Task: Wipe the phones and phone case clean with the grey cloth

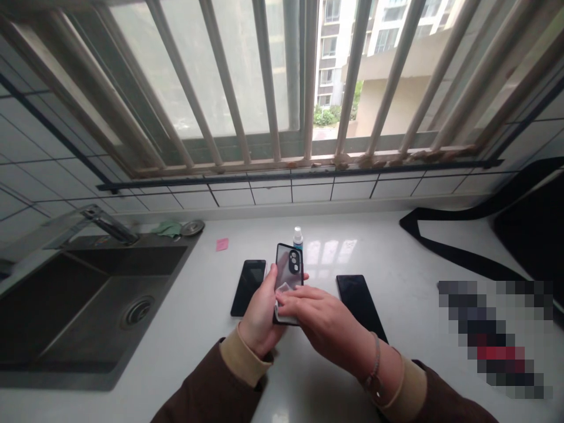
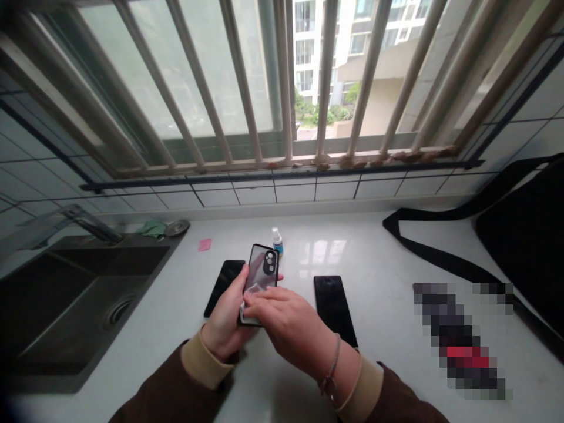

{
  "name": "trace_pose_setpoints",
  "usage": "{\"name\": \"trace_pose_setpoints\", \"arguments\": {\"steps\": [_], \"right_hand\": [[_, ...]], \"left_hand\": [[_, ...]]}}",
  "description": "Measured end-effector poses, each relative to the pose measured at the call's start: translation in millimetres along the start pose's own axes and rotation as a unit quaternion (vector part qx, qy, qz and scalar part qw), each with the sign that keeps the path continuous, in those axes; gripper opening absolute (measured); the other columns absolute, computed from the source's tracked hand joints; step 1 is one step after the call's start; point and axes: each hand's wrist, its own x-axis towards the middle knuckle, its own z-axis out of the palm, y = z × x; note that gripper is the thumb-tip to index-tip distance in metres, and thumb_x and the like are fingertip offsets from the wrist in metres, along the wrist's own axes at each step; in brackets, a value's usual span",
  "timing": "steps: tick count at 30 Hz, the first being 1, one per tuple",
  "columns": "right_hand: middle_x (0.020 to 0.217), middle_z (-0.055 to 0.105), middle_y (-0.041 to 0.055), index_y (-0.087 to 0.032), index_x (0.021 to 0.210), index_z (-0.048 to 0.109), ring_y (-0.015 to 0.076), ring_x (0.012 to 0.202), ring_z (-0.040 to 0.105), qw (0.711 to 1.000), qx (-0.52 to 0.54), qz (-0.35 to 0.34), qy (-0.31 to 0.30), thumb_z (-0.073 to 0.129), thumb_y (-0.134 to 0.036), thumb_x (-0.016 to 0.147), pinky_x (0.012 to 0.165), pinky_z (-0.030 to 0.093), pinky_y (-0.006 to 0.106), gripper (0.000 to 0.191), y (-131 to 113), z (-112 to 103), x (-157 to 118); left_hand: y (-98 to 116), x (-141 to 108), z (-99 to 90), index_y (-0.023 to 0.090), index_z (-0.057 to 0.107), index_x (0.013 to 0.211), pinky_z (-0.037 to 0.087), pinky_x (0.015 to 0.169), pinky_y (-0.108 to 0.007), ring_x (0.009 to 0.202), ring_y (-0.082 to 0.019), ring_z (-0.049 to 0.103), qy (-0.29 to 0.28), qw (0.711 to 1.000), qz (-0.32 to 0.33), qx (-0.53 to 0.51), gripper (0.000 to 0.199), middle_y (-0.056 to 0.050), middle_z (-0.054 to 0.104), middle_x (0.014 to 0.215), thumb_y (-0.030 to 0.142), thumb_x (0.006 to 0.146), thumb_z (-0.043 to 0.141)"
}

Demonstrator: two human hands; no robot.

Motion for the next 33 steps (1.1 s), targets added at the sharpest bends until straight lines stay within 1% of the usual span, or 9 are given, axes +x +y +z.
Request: {"name": "trace_pose_setpoints", "arguments": {"steps": [4,10,16,19,22,24,27,30,33], "right_hand": [[0.125,0.080,0.0043,-0.024,0.120,0.069,0.0172,0.117,0.075,0.999,0.028,0.001,-0.024,0.054,-0.007,0.103,0.112,0.056,0.037,0.028,-6,0,-1],[0.115,0.081,0.0073,-0.021,0.121,0.066,0.0191,0.106,0.078,0.996,0.031,0.034,-0.074,0.052,-0.005,0.100,0.111,0.057,0.039,0.030,-12,-6,2],[0.123,0.079,0.0129,-0.017,0.120,0.064,0.0208,0.111,0.078,0.995,-0.017,0.045,-0.086,0.045,-0.001,0.100,0.118,0.052,0.043,0.032,-5,0,-2],[0.127,0.078,0.0138,-0.016,0.122,0.065,0.0223,0.116,0.077,0.994,-0.027,0.050,-0.091,0.044,0.001,0.099,0.117,0.053,0.044,0.035,-2,6,-6],[0.128,0.078,0.0139,-0.015,0.127,0.064,0.0240,0.120,0.075,0.995,-0.027,0.043,-0.083,0.044,0.003,0.098,0.116,0.054,0.047,0.039,-3,10,-7],[0.124,0.079,0.0123,-0.017,0.125,0.066,0.0242,0.116,0.076,0.996,-0.019,0.061,-0.058,0.046,0.001,0.099,0.111,0.057,0.046,0.038,-4,9,-6],[0.112,0.081,0.0080,-0.021,0.119,0.071,0.0225,0.101,0.078,0.984,0.016,0.173,0.034,0.052,-0.011,0.103,0.094,0.062,0.037,0.026,-4,2,-3],[0.101,0.080,0.0064,-0.021,0.111,0.073,0.0212,0.088,0.076,0.934,0.060,0.312,0.161,0.054,-0.026,0.106,0.080,0.062,0.033,0.020,4,-9,-2],[0.095,0.078,0.0066,-0.019,0.111,0.071,0.0217,0.083,0.075,0.883,0.100,0.392,0.236,0.052,-0.036,0.108,0.074,0.062,0.033,0.026,14,-15,-3]], "left_hand": [[5,3,-2.1,0.012,0.075,0.120,0.064,0.075,-0.033,0.079,-0.022,0.076,0.067,0.997,0.041,0.022,0.052,-0.016,0.079,0.105,0.054,0.107,0.048],[7,1,0.4,0.010,0.073,0.118,0.062,0.063,-0.035,0.062,-0.020,0.071,0.107,0.988,0.101,0.046,0.055,-0.013,0.078,0.094,0.056,0.107,0.046],[6,2,-0.5,0.012,0.072,0.120,0.060,0.060,-0.034,0.063,-0.019,0.071,0.123,0.979,0.161,0.029,0.048,-0.012,0.078,0.100,0.053,0.106,0.050],[2,3,-3.6,0.012,0.071,0.123,0.059,0.061,-0.031,0.064,-0.018,0.070,0.136,0.967,0.204,0.072,0.055,-0.012,0.078,0.102,0.061,0.102,0.056],[0,4,-6.4,0.012,0.072,0.124,0.059,0.067,-0.030,0.068,-0.017,0.070,0.125,0.956,0.243,0.109,0.063,-0.012,0.078,0.099,0.068,0.097,0.060],[0,4,-7.3,0.012,0.071,0.125,0.060,0.070,-0.030,0.072,-0.018,0.072,0.124,0.954,0.247,0.116,0.063,-0.012,0.079,0.100,0.068,0.097,0.060],[1,6,-6.9,0.011,0.072,0.125,0.061,0.074,-0.030,0.079,-0.020,0.074,0.112,0.964,0.222,0.091,0.058,-0.014,0.079,0.105,0.062,0.101,0.058],[1,5,-4.0,0.012,0.072,0.129,0.062,0.072,-0.031,0.082,-0.022,0.076,0.083,0.983,0.152,0.066,0.053,-0.016,0.079,0.108,0.056,0.105,0.055],[-2,1,-0.1,0.016,0.069,0.137,0.063,0.070,-0.034,0.085,-0.025,0.078,0.044,0.993,0.081,0.070,0.052,-0.016,0.079,0.111,0.054,0.107,0.050]]}}
